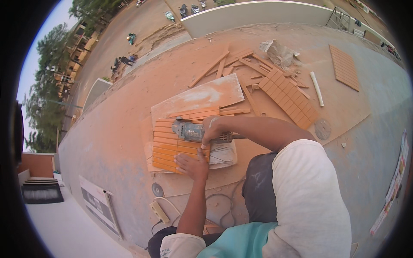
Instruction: The person uses an angle grinder to cut a stack of orange tiles on a rooftop. They hold the tiles with one hand and guide the grinder with the other, creating dust as they cut through the material.
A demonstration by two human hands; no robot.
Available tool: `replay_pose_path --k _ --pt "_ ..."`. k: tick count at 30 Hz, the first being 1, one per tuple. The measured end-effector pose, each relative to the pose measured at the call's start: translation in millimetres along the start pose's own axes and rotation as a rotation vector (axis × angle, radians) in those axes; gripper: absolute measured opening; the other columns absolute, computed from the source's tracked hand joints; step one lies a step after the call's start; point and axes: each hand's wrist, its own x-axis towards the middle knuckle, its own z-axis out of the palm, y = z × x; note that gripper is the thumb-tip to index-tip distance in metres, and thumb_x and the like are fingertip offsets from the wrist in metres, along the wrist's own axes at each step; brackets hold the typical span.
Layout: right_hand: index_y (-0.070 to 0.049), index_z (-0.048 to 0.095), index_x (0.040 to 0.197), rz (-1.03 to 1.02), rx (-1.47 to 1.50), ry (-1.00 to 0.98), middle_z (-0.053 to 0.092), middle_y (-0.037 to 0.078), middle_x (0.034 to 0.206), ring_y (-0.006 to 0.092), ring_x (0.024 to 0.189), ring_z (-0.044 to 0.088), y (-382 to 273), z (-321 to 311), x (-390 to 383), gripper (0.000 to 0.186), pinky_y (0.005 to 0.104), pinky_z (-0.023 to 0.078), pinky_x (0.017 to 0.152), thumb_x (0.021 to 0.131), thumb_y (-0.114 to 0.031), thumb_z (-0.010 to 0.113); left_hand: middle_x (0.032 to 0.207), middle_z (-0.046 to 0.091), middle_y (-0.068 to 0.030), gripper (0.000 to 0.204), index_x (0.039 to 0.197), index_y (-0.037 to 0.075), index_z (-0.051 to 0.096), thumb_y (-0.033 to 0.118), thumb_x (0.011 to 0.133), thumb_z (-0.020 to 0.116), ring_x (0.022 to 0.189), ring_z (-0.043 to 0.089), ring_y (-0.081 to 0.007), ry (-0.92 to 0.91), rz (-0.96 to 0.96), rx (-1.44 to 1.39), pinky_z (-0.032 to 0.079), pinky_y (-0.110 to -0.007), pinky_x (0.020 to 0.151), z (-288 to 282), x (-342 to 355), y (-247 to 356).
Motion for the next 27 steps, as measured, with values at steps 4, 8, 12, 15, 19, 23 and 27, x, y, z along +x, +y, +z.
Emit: replay_pose_path --k 4,8,12,15,19,23,27 --pt "0.012 0.059 0.119 0.031 0.015 -0.027 0.065 0.028 0.113 0.0351 0.104 0.065 0.7 -2.4 -13.2 0.096 0.0384 0.051 0.087 0.055 -0.055 0.084 0.156 0.016 -0.0316 0.099 0.148 -0.013 0.019 0.066 0.093 0.042 0.147 0.011 -0.0445 -0.038 -0.022 -0.044 0.01 -0.059 0.116 -3.8 0.8 0.6" --pt "0.011 0.059 0.119 0.03 0.005 0.002 0.065 0.028 0.114 0.0355 0.104 0.065 10.7 2.1 -18.5 0.095 0.0382 0.051 0.087 0.055 -0.055 0.084 0.156 0.015 -0.0318 0.1 0.148 -0.013 0.018 0.066 0.092 0.044 0.147 0.009 -0.0441 -0.05 -0.025 -0.062 0.009 -0.059 0.116 -5.5 2.1 2.4" --pt "0.012 0.067 0.106 -0.008 0.012 0.101 0.069 0.026 0.104 0.0332 0.096 0.069 13.8 4.1 -31.7 0.084 0.0385 0.054 0.081 0.056 -0.054 0.085 0.156 0.015 -0.0314 0.099 0.148 -0.013 0.018 0.066 0.093 0.043 0.148 0.009 -0.0431 -0.058 -0.039 -0.063 0.008 -0.059 0.116 -6.2 2.3 1.4" --pt "0.012 0.067 0.106 0.002 0.023 0.083 0.069 0.026 0.105 0.033 0.096 0.069 16.8 2.8 -38.3 0.085 0.0387 0.054 0.082 0.056 -0.054 0.086 0.156 0.017 -0.0307 0.097 0.148 -0.011 0.019 0.066 0.093 0.04 0.148 0.01 -0.0428 -0.045 -0.036 -0.04 0.01 -0.058 0.116 -4.5 2.0 1.7" --pt "0.012 0.067 0.106 0.04 -0.005 0.053 0.069 0.026 0.106 0.0329 0.096 0.069 25.2 5.3 -39.8 0.086 0.039 0.054 0.082 0.056 -0.055 0.085 0.156 0.017 -0.0307 0.097 0.148 -0.011 0.02 0.066 0.093 0.041 0.148 0.011 -0.0426 -0.047 -0.041 -0.047 0.01 -0.059 0.116 -7.7 1.6 5.0" --pt "0.013 0.066 0.107 0.037 -0.015 0.056 0.069 0.026 0.105 0.0331 0.096 0.069 29.5 6.5 -45.6 0.088 0.0389 0.054 0.082 0.057 -0.056 0.085 0.156 0.017 -0.0309 0.097 0.148 -0.011 0.019 0.066 0.093 0.041 0.148 0.011 -0.0422 -0.044 -0.038 -0.04 0.01 -0.059 0.116 -7.8 2.4 3.1" --pt "0.014 0.065 0.107 0.042 -0.021 0.059 0.069 0.027 0.106 0.0332 0.097 0.069 33.3 7.4 -52.7 0.088 0.0389 0.053 0.081 0.057 -0.057 0.084 0.156 0.016 -0.0314 0.097 0.148 -0.011 0.019 0.066 0.094 0.04 0.148 0.011 -0.0419 -0.063 -0.059 -0.045 0.01 -0.058 0.116 -7.6 1.8 4.6"
